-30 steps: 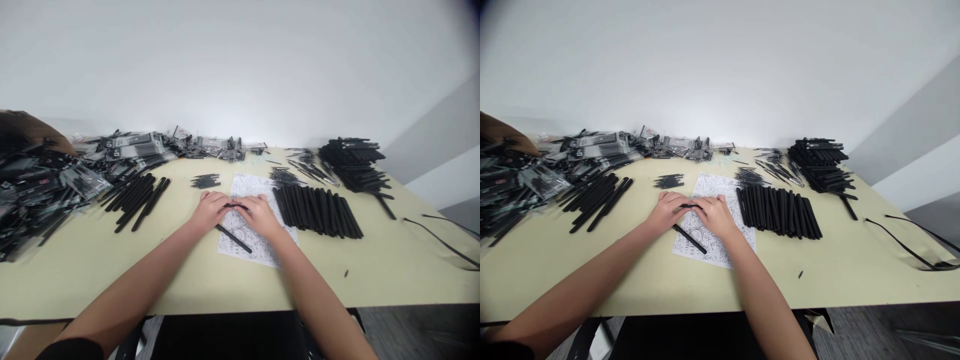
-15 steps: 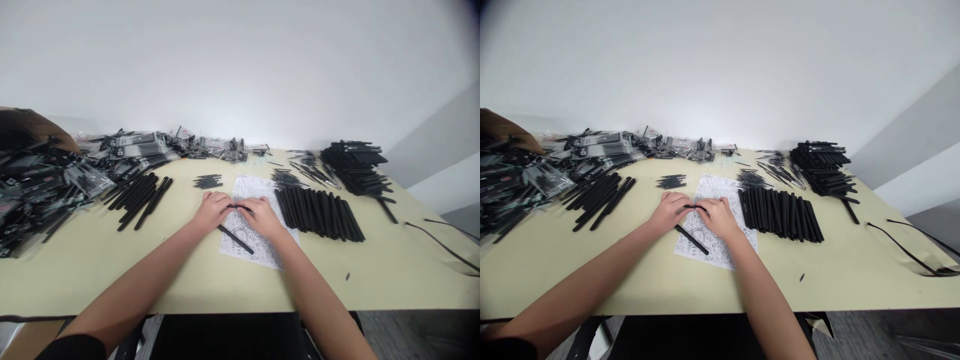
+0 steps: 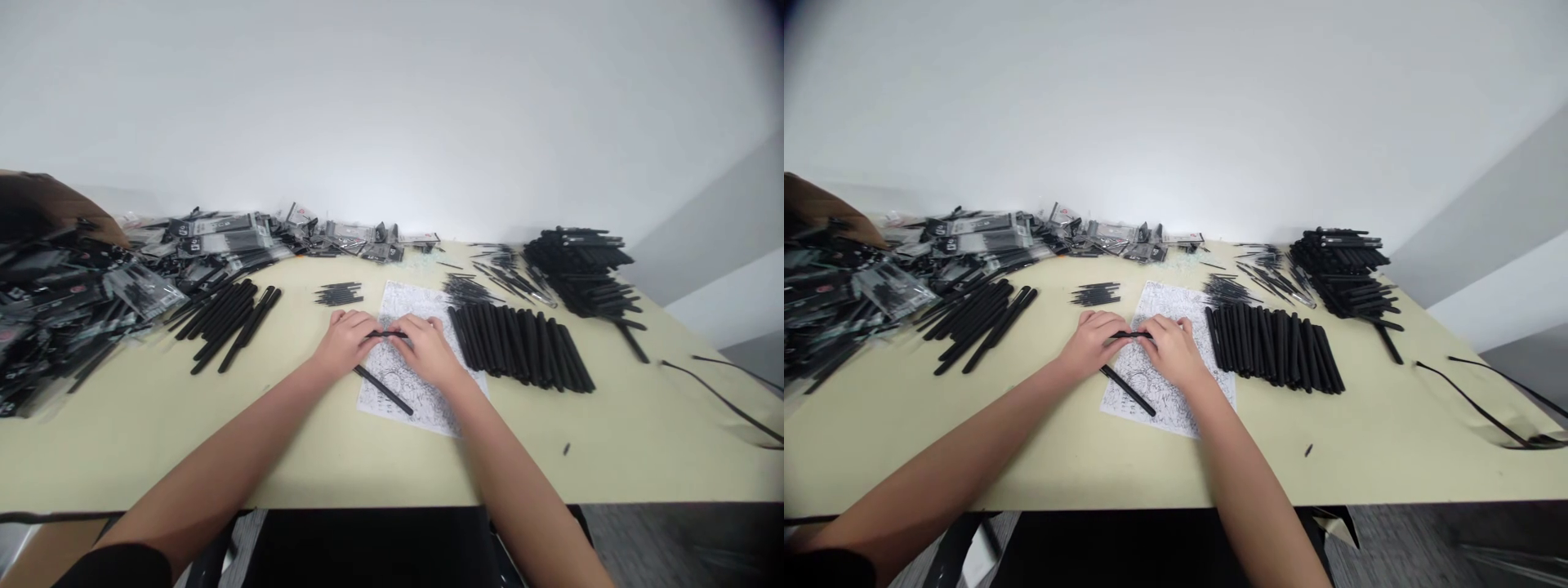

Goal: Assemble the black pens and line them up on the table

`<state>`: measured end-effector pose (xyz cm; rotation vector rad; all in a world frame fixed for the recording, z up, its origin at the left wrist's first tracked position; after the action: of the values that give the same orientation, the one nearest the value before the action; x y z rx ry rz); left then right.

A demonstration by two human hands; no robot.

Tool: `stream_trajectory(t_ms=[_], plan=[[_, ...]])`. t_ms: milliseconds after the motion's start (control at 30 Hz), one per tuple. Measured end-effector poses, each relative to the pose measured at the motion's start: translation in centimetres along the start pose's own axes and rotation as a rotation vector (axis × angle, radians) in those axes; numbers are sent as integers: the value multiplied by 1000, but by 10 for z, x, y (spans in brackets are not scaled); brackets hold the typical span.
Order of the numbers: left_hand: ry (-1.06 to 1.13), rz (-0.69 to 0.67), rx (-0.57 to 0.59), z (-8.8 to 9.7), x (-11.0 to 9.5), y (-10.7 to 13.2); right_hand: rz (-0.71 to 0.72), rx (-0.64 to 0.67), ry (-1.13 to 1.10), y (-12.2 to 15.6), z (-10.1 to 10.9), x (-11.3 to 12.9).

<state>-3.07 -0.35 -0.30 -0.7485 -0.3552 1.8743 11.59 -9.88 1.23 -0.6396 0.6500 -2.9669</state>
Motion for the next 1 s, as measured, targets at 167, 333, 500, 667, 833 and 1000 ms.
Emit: stream_trajectory(t_ms=[167,333,500,667,833,1000], plan=[[2,-3,-3,1,-1,0,2,33,107,1,-4,-1],[1,2,10,0,-1,0,-3,20,70,1,-2,-2],[11,-5,3,0,0,-1,15,25,79,1,-1,-1],[20,-11,-10,0,0,0,-1,50,131,0,-2,-1],[27,-39,-34,0,-1,1,-22,33,134,0,0,0],[36,-67,-51,-1,0,1,-16,44,143,0,-1,0]])
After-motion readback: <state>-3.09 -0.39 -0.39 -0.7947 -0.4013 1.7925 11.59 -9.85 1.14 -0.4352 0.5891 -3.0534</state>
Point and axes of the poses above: each hand's wrist, its own y-axis away from the middle knuckle, its own z-axis out of the back of the hand, x = y × z, the point moved 3 cm from there along -y, towards the middle knuckle, and after that the axes turned 5 degrees about -x, right-handed, at the moved point
